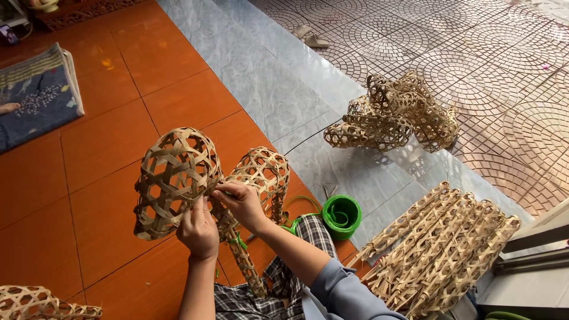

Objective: Securing joints of woven bamboo animal figures using plastic ties and scissors

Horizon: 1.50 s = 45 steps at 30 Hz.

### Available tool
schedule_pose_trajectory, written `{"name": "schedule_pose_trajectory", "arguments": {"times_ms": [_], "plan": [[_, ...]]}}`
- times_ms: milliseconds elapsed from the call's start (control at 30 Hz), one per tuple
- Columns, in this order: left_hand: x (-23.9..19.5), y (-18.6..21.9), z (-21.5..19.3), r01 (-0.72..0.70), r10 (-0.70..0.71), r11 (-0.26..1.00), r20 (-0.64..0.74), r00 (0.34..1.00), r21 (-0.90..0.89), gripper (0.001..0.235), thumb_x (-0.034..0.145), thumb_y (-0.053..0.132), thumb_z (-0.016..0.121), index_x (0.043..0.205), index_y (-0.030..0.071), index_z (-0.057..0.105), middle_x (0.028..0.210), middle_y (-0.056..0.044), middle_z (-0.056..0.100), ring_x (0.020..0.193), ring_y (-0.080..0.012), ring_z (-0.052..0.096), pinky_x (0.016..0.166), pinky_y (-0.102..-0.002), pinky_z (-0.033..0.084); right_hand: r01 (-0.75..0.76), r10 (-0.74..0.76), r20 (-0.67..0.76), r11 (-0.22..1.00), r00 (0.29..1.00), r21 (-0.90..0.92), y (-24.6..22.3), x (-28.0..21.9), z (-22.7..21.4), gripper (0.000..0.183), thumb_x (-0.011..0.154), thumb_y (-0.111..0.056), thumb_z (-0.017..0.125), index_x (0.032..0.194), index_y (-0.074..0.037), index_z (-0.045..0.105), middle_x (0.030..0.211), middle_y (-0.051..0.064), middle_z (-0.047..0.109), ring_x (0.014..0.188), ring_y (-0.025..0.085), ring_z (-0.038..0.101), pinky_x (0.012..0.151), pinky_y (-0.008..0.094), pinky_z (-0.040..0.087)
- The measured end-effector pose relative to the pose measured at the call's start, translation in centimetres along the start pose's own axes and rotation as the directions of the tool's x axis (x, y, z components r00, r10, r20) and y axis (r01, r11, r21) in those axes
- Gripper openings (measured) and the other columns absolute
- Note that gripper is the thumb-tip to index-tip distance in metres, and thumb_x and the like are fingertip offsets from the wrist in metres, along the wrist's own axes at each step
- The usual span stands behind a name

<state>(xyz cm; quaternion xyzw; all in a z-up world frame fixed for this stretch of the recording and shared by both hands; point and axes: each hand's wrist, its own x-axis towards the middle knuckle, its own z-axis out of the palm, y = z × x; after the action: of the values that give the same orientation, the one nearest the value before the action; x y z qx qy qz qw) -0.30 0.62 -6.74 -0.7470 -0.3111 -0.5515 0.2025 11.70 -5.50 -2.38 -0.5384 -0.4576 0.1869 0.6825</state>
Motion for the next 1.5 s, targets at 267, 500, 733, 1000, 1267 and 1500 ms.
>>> {"name": "schedule_pose_trajectory", "arguments": {"times_ms": [267,500,733,1000,1267,1500], "plan": [[2.0,2.7,-3.3,0.163,-0.128,0.933,0.129,0.983,-0.321,0.012,0.101,0.007,0.055,0.099,-0.002,0.063,0.107,-0.014,0.066,0.093,-0.0274,0.067,0.069,-0.033,0.056,-0.004,0.004,0.038,1.0,0.999,-0.011,-0.2,0.1,-0.3,0.011,0.09,-0.016,0.07,0.096,-0.007,0.073,0.08,0.008,0.065,0.074,0.014,0.06,0.064,0.028,0.048],[4.9,4.1,-5.9,-0.041,0.157,0.947,0.345,0.926,-0.32,0.019,0.1,0.015,0.05,0.09,0.003,0.06,0.117,-0.01,0.064,0.118,-0.0284,0.054,0.101,-0.042,0.038,0.005,-0.003,-0.036,0.999,0.999,0.054,-1.0,-1.0,0.6,0.015,0.091,-0.002,0.067,0.095,-0.011,0.056,0.075,-0.001,0.058,0.063,0.007,0.05,0.055,0.02,0.044],[2.1,-1.3,-0.4,0.056,0.182,0.884,0.452,0.873,-0.464,0.013,0.1,0.018,0.054,0.09,0.01,0.057,0.088,-0.008,0.064,0.088,-0.025,0.067,0.078,-0.034,0.056,0.003,-0.009,0.044,0.99,0.999,0.14,-0.1,-3.3,-0.1,0.009,0.093,-0.002,0.055,0.102,-0.005,0.053,0.075,0.013,0.058,0.068,0.023,0.059,0.059,0.034,0.047],[4.5,-0.6,-2.1,0.098,0.175,0.872,0.492,0.853,-0.48,0.008,0.091,0.014,0.068,0.093,0.012,0.06,0.089,0.001,0.064,0.085,-0.0183,0.068,0.074,-0.029,0.055,0.276,-0.274,0.18,0.961,0.945,0.015,-1.6,-4.2,-1.0,0.019,0.089,-0.005,0.059,0.104,-0.013,0.065,0.07,0.004,0.061,0.062,0.027,0.062,0.058,0.033,0.05],[7.1,1.5,-4.5,0.209,0.133,0.811,0.52,0.844,-0.546,0.006,0.091,0.005,0.063,0.088,0.01,0.065,0.08,-0.008,0.067,0.081,-0.0298,0.068,0.07,-0.036,0.057,0.578,-0.48,0.372,0.786,0.795,-0.22,-4.8,0.4,-4.7,0.022,0.096,-0.001,0.05,0.112,-0.004,0.066,0.082,0.013,0.061,0.075,0.03,0.061,0.07,0.037,0.052],[5.9,1.3,-3.7,0.316,0.123,0.771,0.616,0.778,-0.552,0.012,0.089,-0.003,0.06,0.097,0.006,0.06,0.091,-0.015,0.069,0.09,-0.0374,0.067,0.075,-0.045,0.054,0.573,-0.423,0.44,0.763,0.792,-0.299,-4.7,0.7,-5.3,0.005,0.092,0.001,0.058,0.094,0.0,0.062,0.092,0.017,0.058,0.088,0.029,0.06,0.074,0.037,0.054]]}}
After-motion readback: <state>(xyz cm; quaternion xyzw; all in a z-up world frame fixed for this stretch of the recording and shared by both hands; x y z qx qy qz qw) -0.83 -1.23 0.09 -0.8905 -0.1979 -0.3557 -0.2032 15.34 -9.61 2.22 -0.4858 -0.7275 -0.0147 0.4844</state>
